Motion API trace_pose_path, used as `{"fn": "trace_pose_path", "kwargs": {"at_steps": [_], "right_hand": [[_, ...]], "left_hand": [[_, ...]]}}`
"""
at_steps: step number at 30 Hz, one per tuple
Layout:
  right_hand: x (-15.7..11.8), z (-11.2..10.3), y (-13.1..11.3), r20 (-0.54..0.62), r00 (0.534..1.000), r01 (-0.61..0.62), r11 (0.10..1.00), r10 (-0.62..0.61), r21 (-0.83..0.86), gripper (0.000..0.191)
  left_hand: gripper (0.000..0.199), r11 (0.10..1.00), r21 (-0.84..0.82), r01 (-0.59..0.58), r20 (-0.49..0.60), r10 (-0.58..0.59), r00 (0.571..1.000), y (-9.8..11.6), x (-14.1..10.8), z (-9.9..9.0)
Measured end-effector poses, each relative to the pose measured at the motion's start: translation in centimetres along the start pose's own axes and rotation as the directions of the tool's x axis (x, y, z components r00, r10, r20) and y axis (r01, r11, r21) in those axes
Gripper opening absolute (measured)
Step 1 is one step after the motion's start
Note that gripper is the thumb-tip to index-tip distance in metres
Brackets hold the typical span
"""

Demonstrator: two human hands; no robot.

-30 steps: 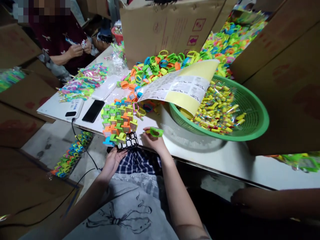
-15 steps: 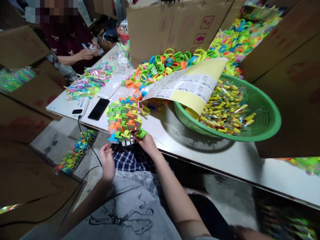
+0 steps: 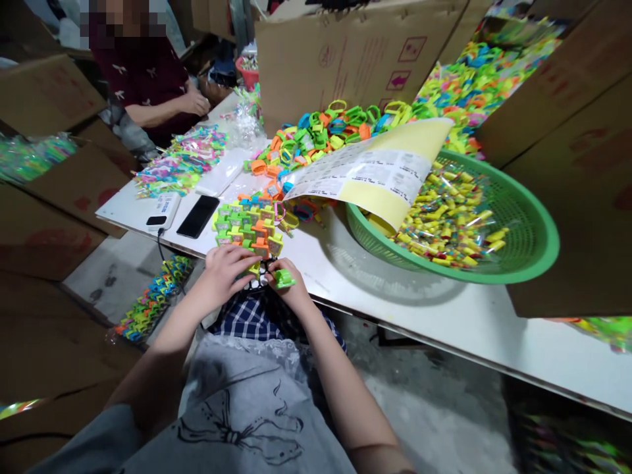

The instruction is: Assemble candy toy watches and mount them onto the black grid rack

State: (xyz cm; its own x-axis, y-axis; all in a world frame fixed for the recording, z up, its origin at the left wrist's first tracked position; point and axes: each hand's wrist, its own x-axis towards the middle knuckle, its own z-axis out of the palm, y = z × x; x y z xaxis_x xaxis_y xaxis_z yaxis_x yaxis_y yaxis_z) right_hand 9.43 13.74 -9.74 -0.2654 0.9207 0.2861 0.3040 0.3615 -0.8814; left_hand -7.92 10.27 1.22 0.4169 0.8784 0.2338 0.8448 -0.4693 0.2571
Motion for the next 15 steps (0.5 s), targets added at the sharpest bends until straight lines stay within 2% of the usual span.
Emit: {"fn": "trace_pose_path", "kwargs": {"at_steps": [3, 8, 13, 15], "right_hand": [[0.1, -0.2, 0.2, 0.020, 1.000, 0.023, 0.999, -0.023, 0.030, 0.011], [0.5, 0.6, 1.4, 0.028, 0.999, -0.017, 0.999, 0.015, 0.044, 0.014], [0.5, 1.0, 1.8, 0.066, 0.990, 0.128, 0.987, -0.122, -0.095, 0.014], [0.6, 0.9, 1.8, 0.081, 0.987, 0.149, 0.980, -0.139, -0.134, 0.014]], "left_hand": [[0.033, 1.000, -0.001, 0.021, 0.000, -0.021, 1.000, 0.1, -0.1, 0.5], [0.031, 0.998, -0.039, 0.044, -0.016, -0.045, 0.999, 0.3, -0.2, 0.4], [0.030, 0.998, -0.041, 0.052, -0.029, -0.053, 0.998, 0.3, -0.2, 0.4], [0.029, 0.997, -0.055, 0.059, -0.042, -0.062, 0.997, 0.4, -0.1, 0.5]]}}
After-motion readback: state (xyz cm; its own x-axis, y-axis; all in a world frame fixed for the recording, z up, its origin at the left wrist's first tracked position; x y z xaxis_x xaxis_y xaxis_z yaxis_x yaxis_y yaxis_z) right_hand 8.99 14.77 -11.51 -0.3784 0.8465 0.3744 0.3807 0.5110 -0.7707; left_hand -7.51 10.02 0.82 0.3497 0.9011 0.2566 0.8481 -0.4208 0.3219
